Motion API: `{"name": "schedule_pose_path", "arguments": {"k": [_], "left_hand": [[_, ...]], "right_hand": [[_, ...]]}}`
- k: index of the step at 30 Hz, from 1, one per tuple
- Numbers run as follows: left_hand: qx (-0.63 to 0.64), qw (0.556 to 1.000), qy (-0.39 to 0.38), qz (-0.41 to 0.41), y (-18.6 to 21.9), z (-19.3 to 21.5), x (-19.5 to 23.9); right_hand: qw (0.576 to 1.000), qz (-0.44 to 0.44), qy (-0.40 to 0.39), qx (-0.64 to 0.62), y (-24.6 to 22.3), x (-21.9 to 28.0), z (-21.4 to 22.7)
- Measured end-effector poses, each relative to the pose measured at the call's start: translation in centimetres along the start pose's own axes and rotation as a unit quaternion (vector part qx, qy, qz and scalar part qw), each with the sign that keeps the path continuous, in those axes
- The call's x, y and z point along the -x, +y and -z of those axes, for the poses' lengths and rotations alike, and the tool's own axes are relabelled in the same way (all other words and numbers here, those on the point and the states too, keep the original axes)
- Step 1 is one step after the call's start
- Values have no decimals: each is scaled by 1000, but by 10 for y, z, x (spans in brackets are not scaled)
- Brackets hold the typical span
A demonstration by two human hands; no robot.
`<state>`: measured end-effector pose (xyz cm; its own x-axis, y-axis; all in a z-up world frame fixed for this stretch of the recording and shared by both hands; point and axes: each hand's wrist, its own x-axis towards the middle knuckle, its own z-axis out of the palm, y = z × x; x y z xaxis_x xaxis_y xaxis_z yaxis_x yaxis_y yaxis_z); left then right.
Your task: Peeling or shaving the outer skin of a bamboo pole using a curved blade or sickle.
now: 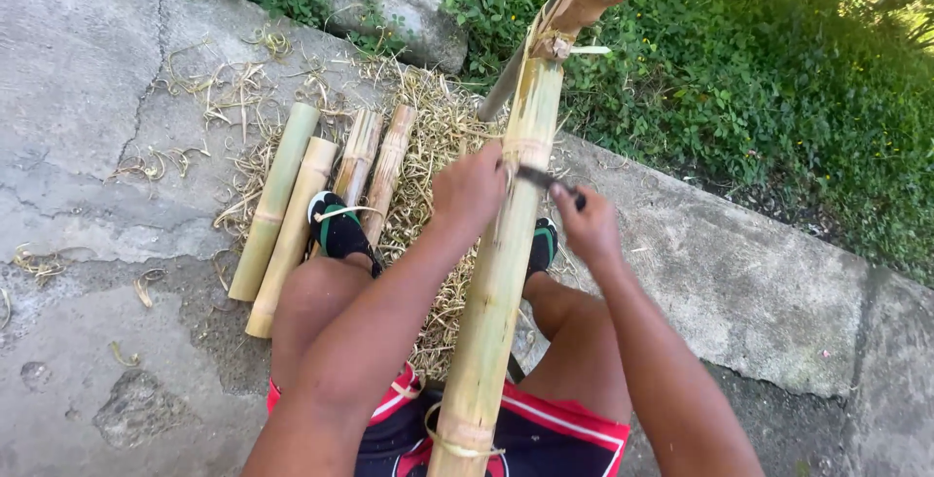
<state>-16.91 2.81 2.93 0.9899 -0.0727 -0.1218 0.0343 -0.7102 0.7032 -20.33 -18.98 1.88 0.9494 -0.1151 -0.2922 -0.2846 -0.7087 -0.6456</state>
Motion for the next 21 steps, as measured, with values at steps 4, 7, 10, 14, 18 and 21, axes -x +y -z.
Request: {"name": "schedule_pose_path", "arguments": {"k": [4,7,10,14,18,21], "left_hand": [[-21,999,-26,31,12,-2,-90],[-23,996,-61,63,8,-11,-146],[-39,999,27,23,-5,-30,-186],[-42,998,14,36,-5,-28,-193],[-24,997,-45,56,4,-8,-172],[-50,998,-20,21,-8,-17,-159]], "right_hand": [[999,36,30,2,-8,-85,11],[996,43,58,58,-14,-133,16],[987,105,109,63,-30,-155,23],[983,118,112,81,-34,-160,28],[994,66,68,56,-34,-146,25],[990,88,64,88,-27,-130,22]]}}
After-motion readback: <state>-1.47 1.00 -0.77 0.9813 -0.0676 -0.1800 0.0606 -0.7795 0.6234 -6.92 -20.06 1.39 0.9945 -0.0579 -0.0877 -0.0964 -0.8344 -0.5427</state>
